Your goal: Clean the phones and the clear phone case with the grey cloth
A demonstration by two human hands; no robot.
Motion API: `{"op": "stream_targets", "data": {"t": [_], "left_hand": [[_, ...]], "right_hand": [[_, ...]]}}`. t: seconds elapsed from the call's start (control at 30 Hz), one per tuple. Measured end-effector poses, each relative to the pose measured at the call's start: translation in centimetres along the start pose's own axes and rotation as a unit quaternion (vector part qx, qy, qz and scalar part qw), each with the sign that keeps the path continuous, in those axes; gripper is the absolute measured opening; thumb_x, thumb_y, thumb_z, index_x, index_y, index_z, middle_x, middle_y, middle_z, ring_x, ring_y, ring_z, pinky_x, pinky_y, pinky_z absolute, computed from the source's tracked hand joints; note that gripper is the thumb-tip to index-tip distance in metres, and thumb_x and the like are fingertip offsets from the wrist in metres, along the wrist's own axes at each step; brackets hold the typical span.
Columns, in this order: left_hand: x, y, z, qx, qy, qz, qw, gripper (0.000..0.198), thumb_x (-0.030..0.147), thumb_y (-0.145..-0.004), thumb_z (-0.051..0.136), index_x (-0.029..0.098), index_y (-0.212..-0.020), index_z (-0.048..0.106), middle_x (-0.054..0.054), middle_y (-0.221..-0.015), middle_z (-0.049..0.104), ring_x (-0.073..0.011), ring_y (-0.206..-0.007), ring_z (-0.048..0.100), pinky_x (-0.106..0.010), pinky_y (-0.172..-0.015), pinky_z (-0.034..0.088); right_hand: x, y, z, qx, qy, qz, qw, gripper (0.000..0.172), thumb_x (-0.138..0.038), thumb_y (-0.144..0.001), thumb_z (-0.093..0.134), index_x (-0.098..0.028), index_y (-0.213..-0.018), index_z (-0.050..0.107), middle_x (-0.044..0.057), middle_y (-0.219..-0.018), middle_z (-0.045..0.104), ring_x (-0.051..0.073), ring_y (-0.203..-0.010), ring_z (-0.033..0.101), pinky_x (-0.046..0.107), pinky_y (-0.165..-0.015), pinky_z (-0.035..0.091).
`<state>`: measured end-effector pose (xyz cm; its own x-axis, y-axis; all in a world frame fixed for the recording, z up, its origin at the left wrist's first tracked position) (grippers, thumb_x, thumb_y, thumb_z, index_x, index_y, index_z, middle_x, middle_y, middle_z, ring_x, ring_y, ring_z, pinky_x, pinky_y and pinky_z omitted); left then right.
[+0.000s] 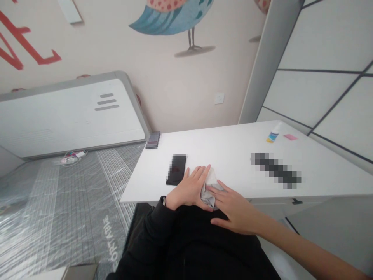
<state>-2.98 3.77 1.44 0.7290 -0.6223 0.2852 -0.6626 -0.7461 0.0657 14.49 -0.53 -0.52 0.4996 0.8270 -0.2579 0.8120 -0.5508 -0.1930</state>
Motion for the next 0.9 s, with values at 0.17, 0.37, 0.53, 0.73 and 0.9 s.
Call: {"op": "stream_targets", "data": {"t": [0.17,0.37,0.53,0.73,0.9], "left_hand": [[0.8,-0.2,-0.5,0.006,-0.019,0.013,1.0,0.135,0.079,-0.071,0.072,0.014,-0.166,0.001,-0.025,-0.172,0.021,-0.039,-0.161,0.017,-0.066,-0.127,0.014],[0.3,0.1,0.0,0.005,-0.032,-0.003,0.999,0.135,0.078,-0.073,0.071,0.013,-0.165,-0.003,-0.027,-0.172,0.02,-0.0417,-0.16,0.018,-0.07,-0.125,0.012],[-0.2,-0.2,-0.5,-0.005,-0.029,0.006,1.0,0.133,0.075,-0.073,0.072,0.016,-0.165,-0.004,-0.027,-0.171,0.023,-0.04,-0.16,0.02,-0.071,-0.124,0.009],[-0.8,-1.0,-1.1,-0.026,-0.035,0.016,0.999,0.136,0.076,-0.07,0.075,0.018,-0.166,-0.001,-0.028,-0.171,0.02,-0.0437,-0.16,0.017,-0.075,-0.122,0.006],[-2.3,-0.9,-2.0,-0.025,-0.043,-0.011,0.999,0.133,0.079,-0.07,0.075,0.019,-0.167,0.006,-0.028,-0.172,0.018,-0.0453,-0.161,0.008,-0.079,-0.12,0.004]], "right_hand": [[3.0,0.0,-0.6,0.04,0.08,0.023,0.996,0.07,-0.065,-0.101,0.047,-0.01,-0.141,0.063,0.022,-0.143,0.064,0.038,-0.141,0.055,0.068,-0.127,0.02],[2.9,-4.2,0.4,0.052,0.082,0.038,0.995,0.089,-0.074,-0.091,0.058,0.001,-0.137,0.065,0.031,-0.144,0.06,0.044,-0.146,0.047,0.063,-0.125,0.03],[0.3,-1.9,0.9,0.027,0.008,-0.001,1.0,0.089,-0.075,-0.086,0.064,-0.001,-0.135,0.067,0.031,-0.146,0.059,0.046,-0.142,0.051,0.061,-0.119,0.042],[1.7,1.2,-0.4,0.089,-0.104,0.005,0.991,0.041,-0.044,-0.107,0.044,-0.022,-0.099,0.079,0.009,-0.103,0.083,0.027,-0.099,0.078,0.044,-0.1,0.058],[6.1,0.9,-2.5,0.187,-0.118,0.153,0.963,0.064,-0.054,-0.109,0.025,-0.021,-0.073,0.066,0.003,-0.063,0.069,0.021,-0.058,0.066,0.031,-0.056,0.055]]}}
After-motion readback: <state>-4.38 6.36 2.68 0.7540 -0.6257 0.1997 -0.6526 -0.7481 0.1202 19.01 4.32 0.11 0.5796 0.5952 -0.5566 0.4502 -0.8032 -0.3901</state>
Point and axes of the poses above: each hand's wrist, its own y-axis away from the middle knuckle, its own z-axis out of the palm, x = y × z, the point moved 3 cm from there along -y, towards the middle knuckle
